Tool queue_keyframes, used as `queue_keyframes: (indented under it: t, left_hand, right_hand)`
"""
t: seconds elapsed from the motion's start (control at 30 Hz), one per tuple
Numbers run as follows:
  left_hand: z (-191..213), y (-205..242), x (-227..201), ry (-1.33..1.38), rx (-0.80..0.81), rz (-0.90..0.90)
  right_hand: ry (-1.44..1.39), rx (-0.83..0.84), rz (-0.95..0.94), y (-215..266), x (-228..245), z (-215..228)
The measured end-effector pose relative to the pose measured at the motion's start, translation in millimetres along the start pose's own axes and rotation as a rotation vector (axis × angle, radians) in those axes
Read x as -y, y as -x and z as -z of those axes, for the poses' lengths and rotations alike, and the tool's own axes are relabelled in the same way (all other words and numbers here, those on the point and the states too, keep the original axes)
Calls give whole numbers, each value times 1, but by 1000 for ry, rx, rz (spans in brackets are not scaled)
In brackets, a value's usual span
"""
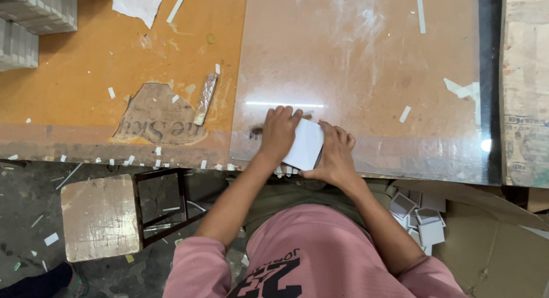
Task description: The person assembles small white square frames by hand, inserting inner panels into the frame borders and pressing the edges to secure them. The person handles multiple frames one at a time, placing completed units on the table.
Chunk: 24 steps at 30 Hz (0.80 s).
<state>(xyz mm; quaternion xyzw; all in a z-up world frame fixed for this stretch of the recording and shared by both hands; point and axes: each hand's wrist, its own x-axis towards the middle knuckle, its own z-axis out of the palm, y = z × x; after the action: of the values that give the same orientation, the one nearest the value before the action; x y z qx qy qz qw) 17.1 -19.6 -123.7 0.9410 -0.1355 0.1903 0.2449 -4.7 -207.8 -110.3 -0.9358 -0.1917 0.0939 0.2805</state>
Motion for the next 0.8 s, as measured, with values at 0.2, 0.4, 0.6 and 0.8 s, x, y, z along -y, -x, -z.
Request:
queue_keyframes:
  t: [0.2,0.4,0.6,0.8]
  left_hand:
    - [10,80,-56,85,43,86]
    - [27,101,-73,248,18,301]
    - [-1,27,-17,-115,-130,310]
    - [5,23,-14,-39,28,68]
  right_hand:
    - [-107,-59,-108,2,-2,-11]
    - [-107,-77,70,3,-4,-5]
    - [61,-163,203,-2,-3,-15]
    - [-159,-241,-96,-15,-11,-30]
